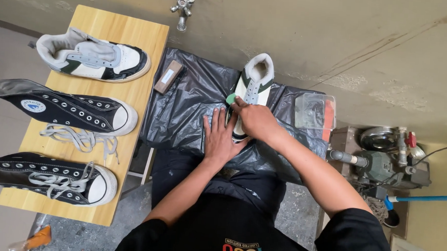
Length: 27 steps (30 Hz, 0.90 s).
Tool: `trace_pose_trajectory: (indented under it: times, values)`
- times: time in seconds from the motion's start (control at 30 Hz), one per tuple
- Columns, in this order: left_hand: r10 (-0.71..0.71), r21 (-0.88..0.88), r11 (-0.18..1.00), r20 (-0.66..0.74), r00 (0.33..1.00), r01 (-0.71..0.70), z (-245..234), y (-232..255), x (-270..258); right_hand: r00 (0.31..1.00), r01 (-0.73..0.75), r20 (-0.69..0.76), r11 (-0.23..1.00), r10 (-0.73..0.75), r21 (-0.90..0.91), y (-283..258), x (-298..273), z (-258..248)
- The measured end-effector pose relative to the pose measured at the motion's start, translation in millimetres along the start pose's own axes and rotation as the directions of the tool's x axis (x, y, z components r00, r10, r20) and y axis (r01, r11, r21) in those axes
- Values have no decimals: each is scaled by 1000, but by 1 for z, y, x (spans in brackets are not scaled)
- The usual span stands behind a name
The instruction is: The person scrubs a white and black sneaker with a green brush, focusing on the upper and sole. They then place the cleaned shoe on a wooden table next to other shoes.
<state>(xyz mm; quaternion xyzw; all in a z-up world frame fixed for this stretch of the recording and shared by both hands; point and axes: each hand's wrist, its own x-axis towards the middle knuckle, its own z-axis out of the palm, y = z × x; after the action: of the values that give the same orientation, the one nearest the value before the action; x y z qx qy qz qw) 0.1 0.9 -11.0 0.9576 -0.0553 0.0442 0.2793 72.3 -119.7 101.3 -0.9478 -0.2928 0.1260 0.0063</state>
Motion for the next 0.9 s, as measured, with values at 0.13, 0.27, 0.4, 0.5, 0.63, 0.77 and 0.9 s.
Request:
trace_pose_trajectory:
  times: [0.13, 0.27, 0.4, 0.5, 0.63, 0.77, 0.9]
  values:
    - [26, -2, 1000, -38, 999, -27, 17, -10, -2, 971, 6, 230, 969, -64, 247, 0, 7, -31]
    - [19, -7, 1000, 31, 999, -19, -5, -1, 1, 975, -7, -214, 966, -50, -258, 32, 29, -15]
    - [13, 15, 1000, 79, 997, -15, -16, 3, 0, 911, -106, -380, 798, -161, -593, 42, 23, 1]
    - [8, 5, 1000, 93, 996, -8, -16, 2, 0, 924, -123, -350, 744, -155, -656, 24, 2, -3]
    - [13, 3, 1000, 73, 997, -13, -17, 2, 0, 940, -41, -301, 825, -159, -564, 4, -20, 10]
    - [0, -8, 1000, 92, 996, 0, -13, 2, 1, 987, -12, -156, 978, -21, -207, 2, -33, 17]
    - [-4, -4, 1000, 108, 994, 4, -21, 3, 2, 997, -71, 38, 983, 66, 172, -12, -33, -53]
